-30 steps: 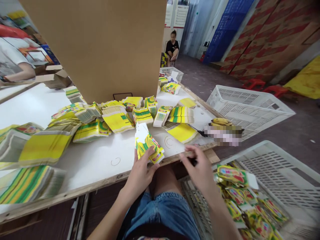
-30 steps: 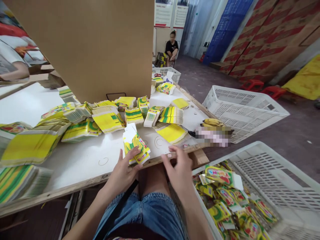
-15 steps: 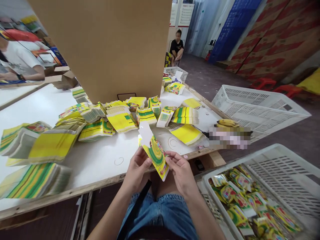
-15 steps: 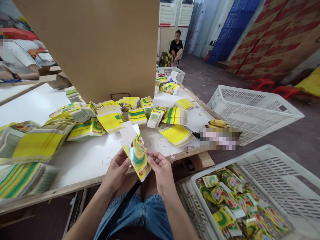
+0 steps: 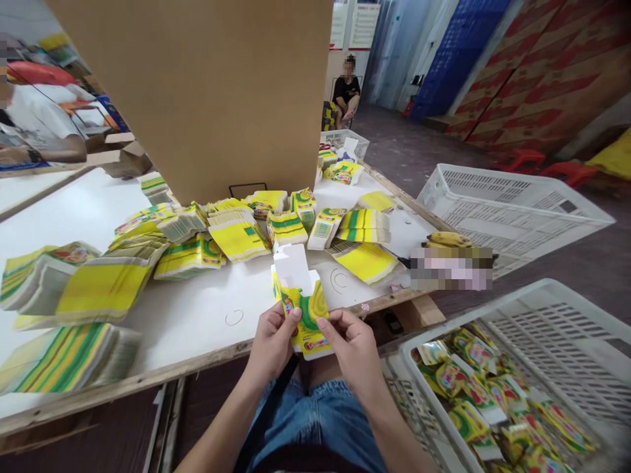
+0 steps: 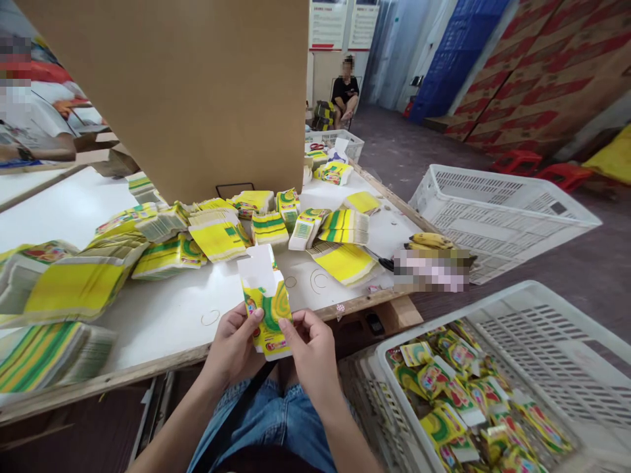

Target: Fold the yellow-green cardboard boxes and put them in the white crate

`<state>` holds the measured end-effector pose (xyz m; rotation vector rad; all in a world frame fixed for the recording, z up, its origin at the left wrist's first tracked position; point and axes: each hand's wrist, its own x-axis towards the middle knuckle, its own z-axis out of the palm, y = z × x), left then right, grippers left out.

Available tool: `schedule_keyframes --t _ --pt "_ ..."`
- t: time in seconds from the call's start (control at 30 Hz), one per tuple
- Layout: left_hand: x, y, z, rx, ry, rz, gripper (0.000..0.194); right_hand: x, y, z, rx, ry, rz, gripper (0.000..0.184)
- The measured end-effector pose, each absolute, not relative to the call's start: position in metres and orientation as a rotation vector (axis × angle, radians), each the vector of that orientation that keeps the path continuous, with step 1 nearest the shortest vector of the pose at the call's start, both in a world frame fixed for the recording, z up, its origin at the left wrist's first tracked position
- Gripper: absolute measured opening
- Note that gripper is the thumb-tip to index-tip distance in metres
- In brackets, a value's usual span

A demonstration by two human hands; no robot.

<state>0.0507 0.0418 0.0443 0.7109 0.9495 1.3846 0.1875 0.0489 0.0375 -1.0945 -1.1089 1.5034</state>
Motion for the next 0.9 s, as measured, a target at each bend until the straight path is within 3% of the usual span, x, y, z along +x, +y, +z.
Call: schedule_keyframes --t 0.2,0.27,0.37,0.6,0.83,0.9 --pt "0.049 0.037 0.048 0.855 1.088 1.421 0.057 0.188 0.048 0.033 -1.175 -1.301 1.25 0.023" --pt "0.046 0.033 0.051 0.906 1.046 1.4 0.061 0.192 0.051 0.037 -1.086 -1.343 1.254 0.03" --pt "0.042 0.027 0.057 0.987 0.966 1.325 0.06 0.199 0.059 0.047 -0.934 -1.371 1.323 0.047" --pt "0.037 0.021 0.06 0.951 0.779 1.149 0.041 0.219 0.072 0.064 -0.867 -1.591 1.408 0.02" --pt "0.042 0.02 0.052 0.887 0.646 1.109 0.038 0.227 0.072 0.066 -0.893 -1.678 1.33 0.029" --pt "0.042 0.021 0.053 0.879 0.63 1.114 0.045 0.228 0.072 0.066 -0.891 -1.69 1.301 0.031"
